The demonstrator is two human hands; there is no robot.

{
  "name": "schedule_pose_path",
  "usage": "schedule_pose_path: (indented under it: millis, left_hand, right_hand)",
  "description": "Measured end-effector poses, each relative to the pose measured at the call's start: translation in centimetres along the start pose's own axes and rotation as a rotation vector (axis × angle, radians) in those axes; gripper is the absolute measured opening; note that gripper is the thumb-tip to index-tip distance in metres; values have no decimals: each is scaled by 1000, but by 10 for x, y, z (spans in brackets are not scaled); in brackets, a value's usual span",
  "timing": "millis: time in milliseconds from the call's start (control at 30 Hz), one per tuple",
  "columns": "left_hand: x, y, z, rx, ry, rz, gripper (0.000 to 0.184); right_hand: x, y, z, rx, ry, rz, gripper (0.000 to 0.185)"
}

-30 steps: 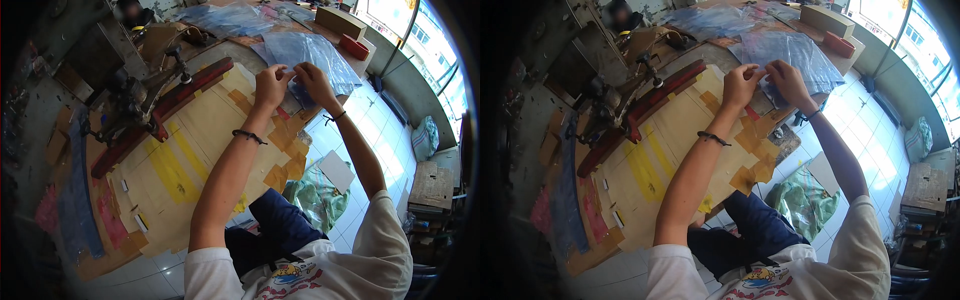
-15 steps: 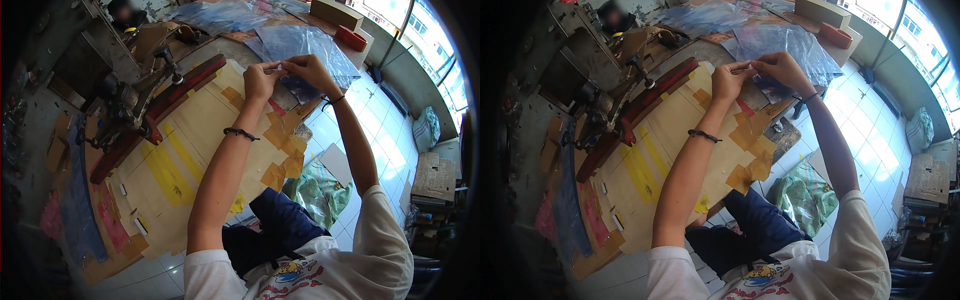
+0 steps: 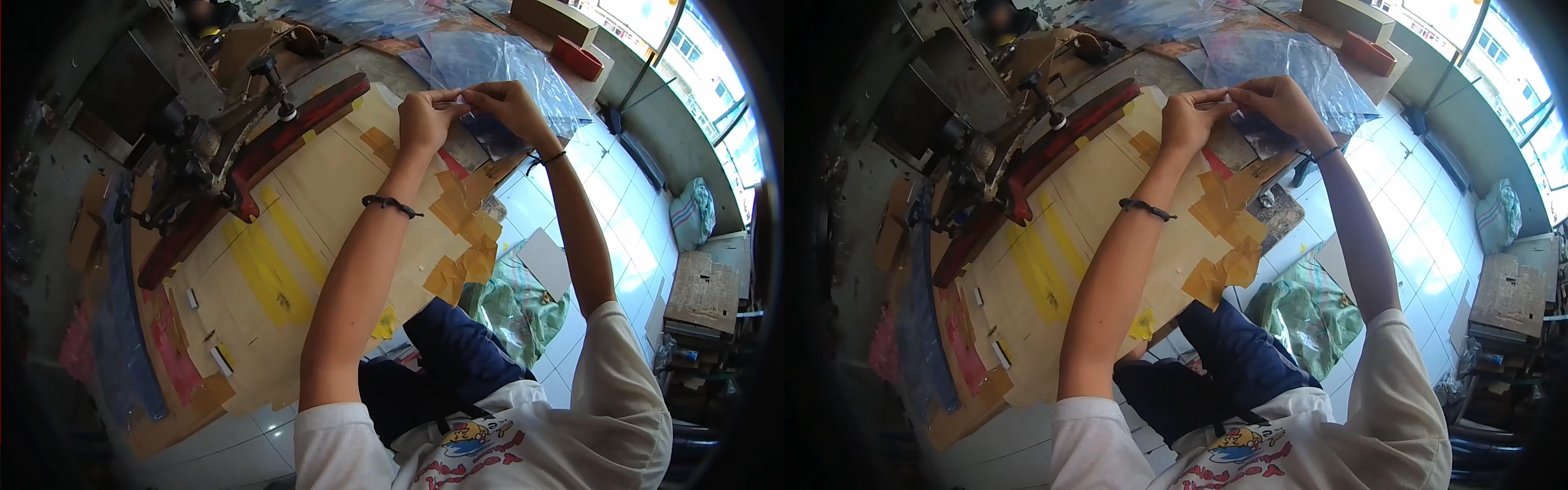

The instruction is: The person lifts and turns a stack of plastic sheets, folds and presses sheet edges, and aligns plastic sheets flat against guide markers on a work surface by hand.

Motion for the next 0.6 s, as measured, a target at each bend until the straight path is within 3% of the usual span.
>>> schedule_pose_path:
  millis: [600]
  left_hand:
    - [-1,0,0,14,14,23,34]
  right_hand:
    - [-8,3,0,17,83,-20,34]
Point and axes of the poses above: each hand's wrist, its own y-axis away from the middle knuckle, its own z-axis out of the palm, x = y × z, the point moved 8 cm from there along -y, towards the middle knuckle, and after that the axes turned 1 degree about -x, right-handed, at the moved point
